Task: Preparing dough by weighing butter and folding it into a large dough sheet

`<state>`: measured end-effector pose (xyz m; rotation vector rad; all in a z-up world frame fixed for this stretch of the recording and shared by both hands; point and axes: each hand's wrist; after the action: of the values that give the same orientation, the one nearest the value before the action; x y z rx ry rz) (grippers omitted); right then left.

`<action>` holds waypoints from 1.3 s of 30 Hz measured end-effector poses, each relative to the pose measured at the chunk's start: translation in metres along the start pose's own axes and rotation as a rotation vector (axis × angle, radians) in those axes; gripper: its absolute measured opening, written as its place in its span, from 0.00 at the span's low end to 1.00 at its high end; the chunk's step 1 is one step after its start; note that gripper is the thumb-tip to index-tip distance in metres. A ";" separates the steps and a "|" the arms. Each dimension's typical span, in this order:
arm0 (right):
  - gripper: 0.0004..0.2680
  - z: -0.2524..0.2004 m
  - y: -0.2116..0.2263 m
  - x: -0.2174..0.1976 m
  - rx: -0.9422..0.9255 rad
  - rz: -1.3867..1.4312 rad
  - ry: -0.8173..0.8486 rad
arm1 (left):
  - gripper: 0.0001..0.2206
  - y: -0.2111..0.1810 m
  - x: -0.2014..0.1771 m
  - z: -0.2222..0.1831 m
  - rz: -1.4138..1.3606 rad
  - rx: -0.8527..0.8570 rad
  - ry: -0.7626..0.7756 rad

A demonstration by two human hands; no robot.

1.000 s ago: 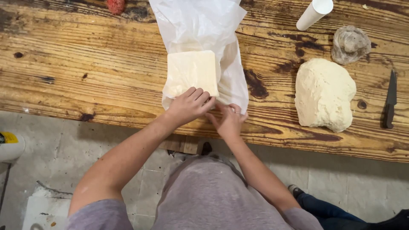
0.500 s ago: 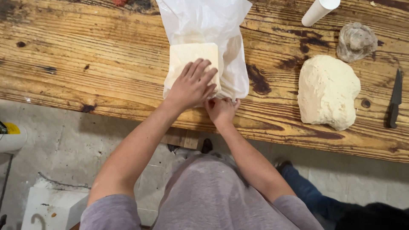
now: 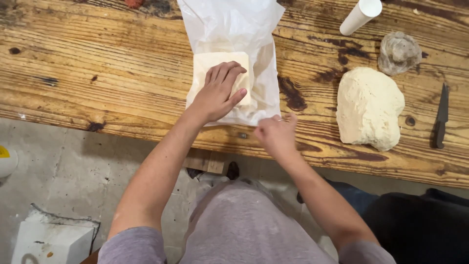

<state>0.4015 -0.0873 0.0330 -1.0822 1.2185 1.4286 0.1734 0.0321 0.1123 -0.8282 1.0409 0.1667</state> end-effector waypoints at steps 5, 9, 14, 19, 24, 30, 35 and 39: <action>0.08 0.037 0.023 -0.123 -0.124 0.034 -0.280 | 0.32 -0.013 -0.027 -0.015 -0.338 0.056 -0.045; 0.08 0.074 0.106 -0.177 -0.355 0.140 -0.415 | 0.31 -0.009 -0.026 -0.036 -0.377 0.077 -0.311; 0.05 0.110 0.198 -0.138 -0.555 0.223 -0.521 | 0.17 0.013 -0.024 -0.059 -0.372 -0.057 -0.617; 0.11 0.062 0.221 -0.123 -0.702 0.527 -0.527 | 0.12 0.020 -0.027 -0.072 -0.608 -0.433 -0.937; 0.06 0.021 0.133 -0.028 -0.523 0.655 -0.626 | 0.10 0.021 -0.068 -0.051 -0.132 -0.031 -0.980; 0.07 -0.003 0.063 -0.018 -0.137 0.451 -0.505 | 0.10 0.056 -0.107 -0.066 -0.643 -0.333 -1.381; 0.12 -0.015 0.023 0.004 0.161 0.384 -0.464 | 0.16 0.105 -0.127 -0.130 -1.192 -0.706 -1.778; 0.13 -0.037 0.012 0.029 0.424 0.460 -0.434 | 0.16 0.198 -0.036 -0.246 -1.308 -1.008 -1.768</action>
<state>0.3868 -0.1217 0.0019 -0.1887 1.4069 1.5397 -0.1145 0.0121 -0.0219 -1.5313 -1.4277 0.1968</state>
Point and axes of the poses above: each hand's wrist, its own z-axis towards the middle knuckle, its own x-axis out of the palm, y = z × x, and after that the axes turned 8 degrees about x, right-handed
